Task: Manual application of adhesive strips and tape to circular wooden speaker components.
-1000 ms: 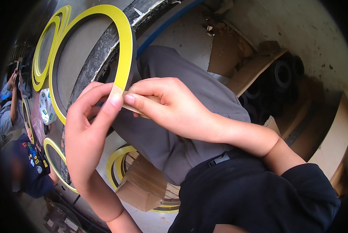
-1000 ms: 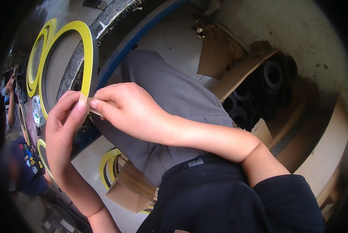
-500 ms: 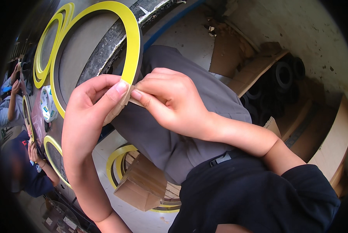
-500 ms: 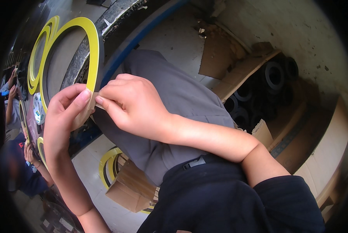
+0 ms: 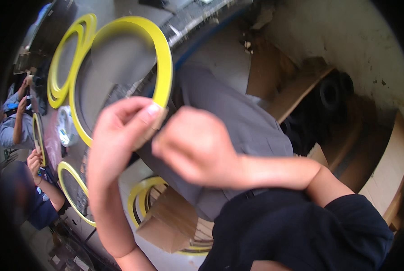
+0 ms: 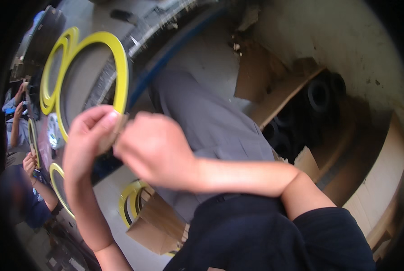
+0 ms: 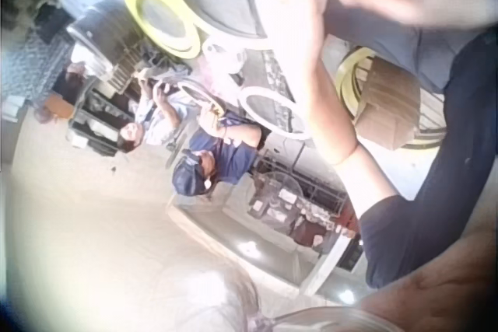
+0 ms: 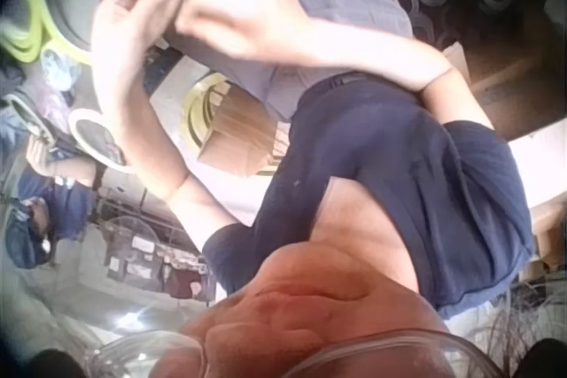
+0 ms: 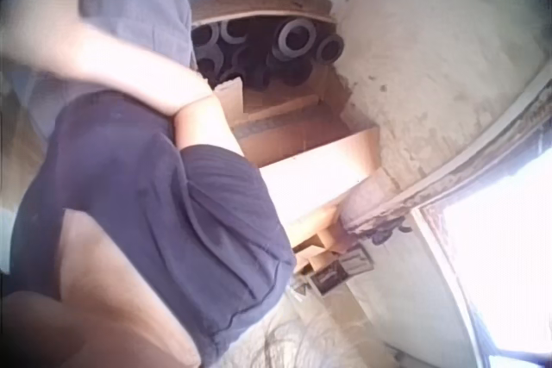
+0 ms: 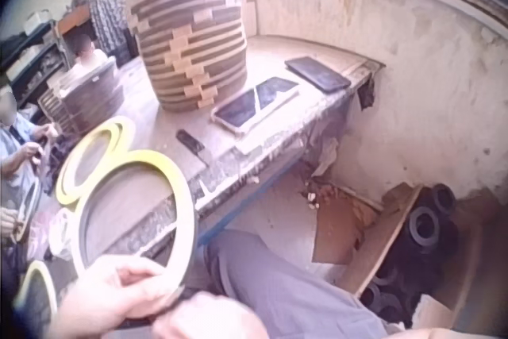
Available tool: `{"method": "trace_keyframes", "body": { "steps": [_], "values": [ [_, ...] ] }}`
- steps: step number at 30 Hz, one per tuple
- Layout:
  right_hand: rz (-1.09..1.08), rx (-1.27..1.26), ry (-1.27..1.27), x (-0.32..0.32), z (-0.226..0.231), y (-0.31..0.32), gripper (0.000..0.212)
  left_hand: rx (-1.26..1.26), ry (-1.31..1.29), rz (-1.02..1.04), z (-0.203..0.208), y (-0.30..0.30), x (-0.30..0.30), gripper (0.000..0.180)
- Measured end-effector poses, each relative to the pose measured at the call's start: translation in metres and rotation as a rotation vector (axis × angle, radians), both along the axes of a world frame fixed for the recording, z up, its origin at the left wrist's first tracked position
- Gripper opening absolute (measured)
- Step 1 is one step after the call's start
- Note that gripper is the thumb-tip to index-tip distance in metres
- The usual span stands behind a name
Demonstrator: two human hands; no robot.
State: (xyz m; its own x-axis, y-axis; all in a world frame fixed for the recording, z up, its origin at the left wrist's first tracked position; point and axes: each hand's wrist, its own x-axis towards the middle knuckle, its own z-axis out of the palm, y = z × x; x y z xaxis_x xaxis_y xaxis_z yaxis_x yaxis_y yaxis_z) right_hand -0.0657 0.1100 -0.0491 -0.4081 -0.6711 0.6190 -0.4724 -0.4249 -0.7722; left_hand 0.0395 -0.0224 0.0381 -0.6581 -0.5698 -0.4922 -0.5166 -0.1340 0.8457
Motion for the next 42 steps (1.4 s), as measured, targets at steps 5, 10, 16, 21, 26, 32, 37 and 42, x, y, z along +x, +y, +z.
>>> {"method": "trace_keyframes", "body": {
  "steps": [5,10,16,21,26,32,37,42],
  "values": [
    [0.312,-0.168,0.233,0.009,0.036,0.019,0.010,-0.022,-0.028,-0.043,-0.006,0.002,0.003,0.023],
    [0.021,0.016,0.481,-0.079,0.079,-0.058,0.009,-0.013,-0.066,-0.080,-0.010,0.008,0.006,0.029],
    [-0.069,0.025,0.856,-0.134,0.050,-0.241,0.016,-0.053,-0.027,-0.103,-0.010,0.007,0.006,0.032],
    [-0.296,-0.220,0.988,-0.136,0.057,-0.245,0.030,0.032,0.116,-0.176,-0.017,-0.008,0.008,0.029],
    [0.075,0.431,0.399,-0.104,0.114,-0.052,0.037,-0.039,0.098,-0.160,-0.003,-0.005,0.009,0.030],
    [0.604,1.065,-0.325,-0.086,0.053,-0.007,0.048,0.085,0.142,-0.147,-0.010,-0.012,0.010,0.031],
    [0.720,0.996,-0.648,-0.075,0.041,-0.024,0.029,0.055,0.158,-0.134,-0.014,-0.008,0.010,0.035],
    [0.774,0.959,-0.784,-0.070,0.034,-0.032,0.022,-0.082,0.093,-0.174,-0.010,-0.007,0.016,0.029]
  ]
}}
